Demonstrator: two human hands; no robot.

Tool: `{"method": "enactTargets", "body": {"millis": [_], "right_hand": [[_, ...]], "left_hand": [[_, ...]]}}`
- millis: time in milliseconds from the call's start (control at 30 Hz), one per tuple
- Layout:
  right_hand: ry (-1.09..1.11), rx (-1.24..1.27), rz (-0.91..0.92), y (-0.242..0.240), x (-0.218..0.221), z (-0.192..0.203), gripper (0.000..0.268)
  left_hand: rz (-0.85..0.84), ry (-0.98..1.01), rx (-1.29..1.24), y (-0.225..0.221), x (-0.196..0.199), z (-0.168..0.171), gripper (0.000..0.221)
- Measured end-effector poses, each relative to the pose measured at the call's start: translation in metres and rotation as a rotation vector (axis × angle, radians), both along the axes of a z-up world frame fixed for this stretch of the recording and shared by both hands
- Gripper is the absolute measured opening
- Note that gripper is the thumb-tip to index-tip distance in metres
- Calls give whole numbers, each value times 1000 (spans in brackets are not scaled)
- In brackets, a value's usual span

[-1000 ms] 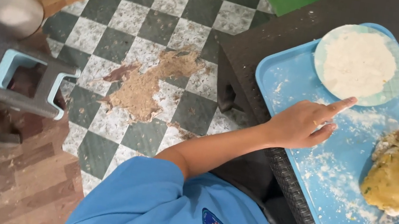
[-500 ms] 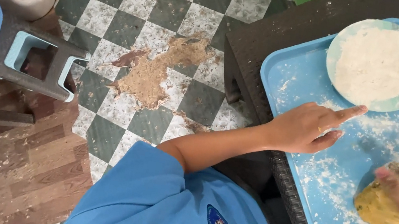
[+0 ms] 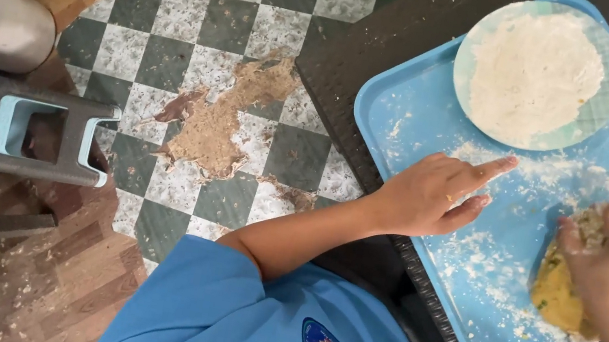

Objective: The person is preparing dough by weighing small portions on a digital scale, kneading a large mass of dough, and coating it in flour on a tray.

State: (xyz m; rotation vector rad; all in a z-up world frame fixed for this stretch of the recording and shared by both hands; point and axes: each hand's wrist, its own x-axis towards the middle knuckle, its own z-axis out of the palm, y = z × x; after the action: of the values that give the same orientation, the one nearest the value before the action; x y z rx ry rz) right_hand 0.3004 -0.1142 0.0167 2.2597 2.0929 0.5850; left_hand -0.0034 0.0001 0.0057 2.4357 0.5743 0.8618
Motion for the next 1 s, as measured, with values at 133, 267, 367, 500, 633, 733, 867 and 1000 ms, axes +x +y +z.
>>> {"method": "enactTargets", "body": {"millis": [133, 267, 367, 500, 633, 733, 867, 1000], "right_hand": [[339, -175, -189, 21, 5, 22, 63], [585, -80, -109, 19, 12, 23, 32], [285, 170, 66, 2, 22, -6, 29], [-216, 287, 113, -20, -39, 27, 43], [-65, 283, 245, -37, -107, 56, 65], [67, 65, 174, -52, -132, 69, 77], [71, 189, 321, -49, -121, 95, 47], [40, 271, 267, -22, -47, 72, 70]], "left_hand": [[-2, -11, 46, 1, 2, -9, 62], [-8, -31, 62, 1, 2, -12, 60], [6, -24, 54, 0, 5, -13, 57], [5, 17, -18, 1, 4, 2, 50], [5, -86, 39, -3, 3, 0, 48], [-11, -57, 13, -2, 3, 9, 45], [-14, -86, -65, -1, 1, 18, 42], [-33, -118, -117, 3, 2, 18, 39]]}}
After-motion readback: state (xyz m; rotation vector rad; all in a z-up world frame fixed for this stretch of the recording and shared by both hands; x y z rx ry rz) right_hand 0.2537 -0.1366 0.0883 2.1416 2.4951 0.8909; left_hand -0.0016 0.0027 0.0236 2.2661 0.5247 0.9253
